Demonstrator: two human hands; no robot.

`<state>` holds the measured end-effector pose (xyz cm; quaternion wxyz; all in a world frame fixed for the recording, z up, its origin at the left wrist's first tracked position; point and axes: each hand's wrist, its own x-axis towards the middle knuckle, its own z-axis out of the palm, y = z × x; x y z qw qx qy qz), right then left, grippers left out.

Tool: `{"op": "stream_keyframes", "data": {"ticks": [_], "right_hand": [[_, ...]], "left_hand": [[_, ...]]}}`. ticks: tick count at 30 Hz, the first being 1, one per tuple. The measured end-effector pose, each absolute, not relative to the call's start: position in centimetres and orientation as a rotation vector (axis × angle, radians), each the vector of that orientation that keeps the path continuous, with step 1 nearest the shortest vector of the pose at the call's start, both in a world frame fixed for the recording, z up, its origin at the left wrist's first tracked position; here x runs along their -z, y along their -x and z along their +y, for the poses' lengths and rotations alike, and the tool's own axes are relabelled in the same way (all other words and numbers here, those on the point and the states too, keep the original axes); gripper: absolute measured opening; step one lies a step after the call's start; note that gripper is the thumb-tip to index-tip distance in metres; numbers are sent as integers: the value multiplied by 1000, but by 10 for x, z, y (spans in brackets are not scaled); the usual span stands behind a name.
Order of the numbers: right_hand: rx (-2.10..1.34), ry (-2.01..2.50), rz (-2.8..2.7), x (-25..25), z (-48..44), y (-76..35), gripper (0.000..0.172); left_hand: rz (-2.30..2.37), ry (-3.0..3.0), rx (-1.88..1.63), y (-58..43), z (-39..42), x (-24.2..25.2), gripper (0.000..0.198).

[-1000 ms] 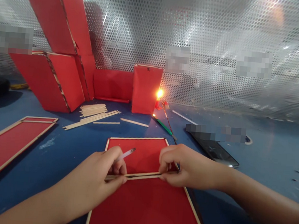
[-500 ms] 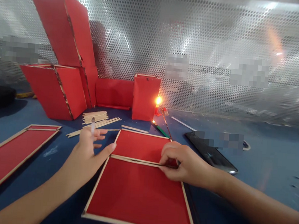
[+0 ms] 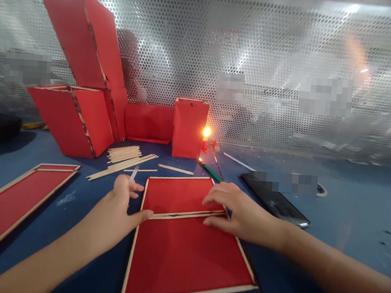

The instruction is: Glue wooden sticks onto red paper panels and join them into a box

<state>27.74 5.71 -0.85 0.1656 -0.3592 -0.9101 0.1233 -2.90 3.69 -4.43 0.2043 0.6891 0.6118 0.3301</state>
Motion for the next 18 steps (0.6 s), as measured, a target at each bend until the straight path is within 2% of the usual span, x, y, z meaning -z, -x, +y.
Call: {"op": "stream_keyframes", "data": {"ticks": [3,6,14,17,18], "right_hand": [[-404,1078,-2628,10,58,-276,5],[-366,1076,-2645,15,57,-274,11],[-203,1111,-2624,22,52,-270,14],[-235,1144,-2426,24,54,-273,2],[-225,1185,-2290,26,55,-276,10]], "left_hand": [[1731,-1971,-873,29,36,47,43],[1735,-1967,-869,26,34,48,41],[1618,-1697,-942,20,35,34,48],[1522,-1606,-981,22,37,32,49],[1512,-1612,-988,24,37,33,48]]}}
